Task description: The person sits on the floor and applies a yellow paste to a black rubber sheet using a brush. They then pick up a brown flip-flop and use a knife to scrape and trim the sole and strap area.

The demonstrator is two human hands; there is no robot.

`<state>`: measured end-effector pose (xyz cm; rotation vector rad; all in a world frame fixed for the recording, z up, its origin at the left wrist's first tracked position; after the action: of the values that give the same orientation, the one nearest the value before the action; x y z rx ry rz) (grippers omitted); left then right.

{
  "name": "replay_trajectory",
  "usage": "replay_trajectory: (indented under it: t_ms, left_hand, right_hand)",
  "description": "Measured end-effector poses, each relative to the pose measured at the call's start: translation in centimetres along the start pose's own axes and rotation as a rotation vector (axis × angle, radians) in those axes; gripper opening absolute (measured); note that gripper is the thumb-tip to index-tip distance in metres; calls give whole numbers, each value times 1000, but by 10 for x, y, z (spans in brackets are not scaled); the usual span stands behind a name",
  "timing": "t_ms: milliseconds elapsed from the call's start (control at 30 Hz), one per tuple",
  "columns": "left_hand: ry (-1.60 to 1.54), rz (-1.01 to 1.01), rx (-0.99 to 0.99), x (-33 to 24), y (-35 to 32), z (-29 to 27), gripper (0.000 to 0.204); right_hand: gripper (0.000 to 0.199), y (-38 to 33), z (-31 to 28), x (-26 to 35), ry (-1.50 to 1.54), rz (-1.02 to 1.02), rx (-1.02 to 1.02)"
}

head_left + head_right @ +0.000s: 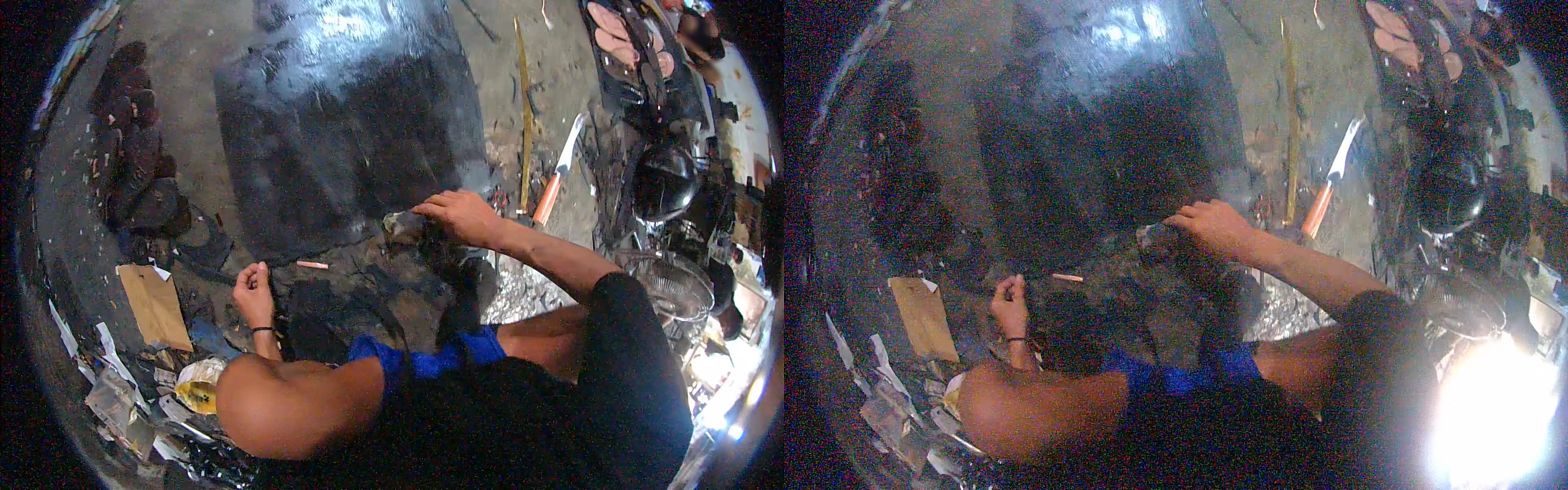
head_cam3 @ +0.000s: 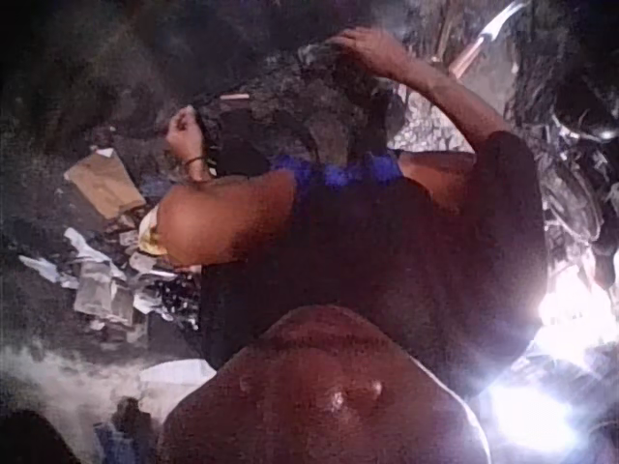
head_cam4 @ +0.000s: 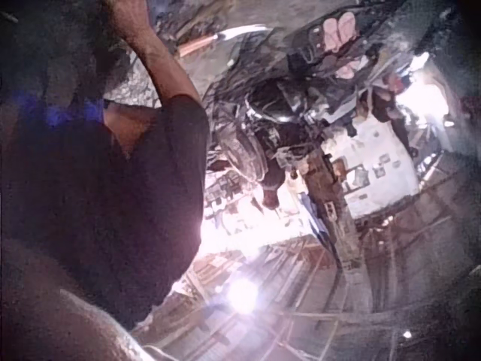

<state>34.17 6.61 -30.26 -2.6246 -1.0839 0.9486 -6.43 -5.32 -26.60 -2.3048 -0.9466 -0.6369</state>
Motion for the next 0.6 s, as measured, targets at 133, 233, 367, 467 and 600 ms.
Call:
replay_trajectory:
  t_ms: [133, 233, 367, 467, 600]
  left_hand:
    - [-60, 76, -81, 16, 5, 5, 27]
    - [-9, 68, -117, -5, 0, -6, 29]
    - [-36, 47, -105, -3, 3, 2, 27]
    - [-61, 48, -99, 3, -1, 2, 26]
    - [-116, -28, -17, 8, 1, 10, 24]
  right_hand:
    - [38, 56, -89, 12, 540, 161, -374]
    - [34, 135, -138, 7, 946, 109, -602]
    - [28, 237, -131, -14, 356, 355, -500]
    - [26, 288, -127, -2, -115, 124, -473]
    - [31, 304, -140, -10, -220, -175, -300]
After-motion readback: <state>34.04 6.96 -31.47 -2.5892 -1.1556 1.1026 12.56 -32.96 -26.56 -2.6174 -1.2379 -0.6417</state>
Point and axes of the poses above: each hand's wrist, its own y-axis towards the middle knuckle, its own z-axis out of the palm, x = y × z, the point moved 6 cm from there along y, towards the middle knuckle, and after that the axes turned 13 degrees about y, right-handed, at the moved point
